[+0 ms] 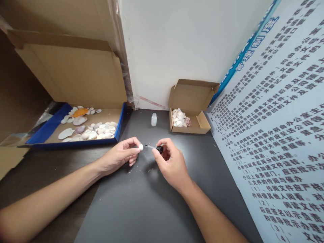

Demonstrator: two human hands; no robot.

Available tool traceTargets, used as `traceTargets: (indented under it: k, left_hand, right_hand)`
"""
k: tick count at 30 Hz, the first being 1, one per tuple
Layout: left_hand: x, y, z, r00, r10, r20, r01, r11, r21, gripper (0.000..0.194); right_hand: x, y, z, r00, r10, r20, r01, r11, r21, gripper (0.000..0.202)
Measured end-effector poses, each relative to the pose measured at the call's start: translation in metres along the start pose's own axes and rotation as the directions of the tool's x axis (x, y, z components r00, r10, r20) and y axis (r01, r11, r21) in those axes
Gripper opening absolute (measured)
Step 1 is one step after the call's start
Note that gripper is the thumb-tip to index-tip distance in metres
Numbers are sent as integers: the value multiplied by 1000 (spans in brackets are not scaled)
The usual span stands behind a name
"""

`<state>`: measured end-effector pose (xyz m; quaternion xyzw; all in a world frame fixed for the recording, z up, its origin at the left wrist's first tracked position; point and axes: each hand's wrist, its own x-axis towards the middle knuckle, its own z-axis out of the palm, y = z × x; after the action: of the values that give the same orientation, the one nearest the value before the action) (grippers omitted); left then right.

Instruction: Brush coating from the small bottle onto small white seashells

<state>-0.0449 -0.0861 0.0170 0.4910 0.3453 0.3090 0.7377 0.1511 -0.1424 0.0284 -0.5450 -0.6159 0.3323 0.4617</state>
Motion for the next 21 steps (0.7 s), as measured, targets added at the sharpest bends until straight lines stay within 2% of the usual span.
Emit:
traceTargets:
  k: [5,9,14,18,21]
  left_hand:
    - [-1,-1,-1,1000,13,24,-14,999,35,26]
    - [-1,-1,-1,1000,22,7,-22,998,58,26]
    - [0,-2,0,999,45,16,-46,997,64,26]
    - [1,-2,0,999,48,11,-49,996,73,24]
    - [1,-3,0,999,52,15,-53,996,72,25]
  right_hand:
    - [1,-2,0,999,-10,38,8,999,54,12]
    - [0,-2,0,1000,-4,-30,4,1000,-6,12]
    - [-2,-5,-1,998,-17,65,11,995,98,13]
    - [-2,-4,-1,1000,-15,-20,15,1000,-28,12]
    - [-1,-3,-1,1000,-8,-7,8,1000,28,12]
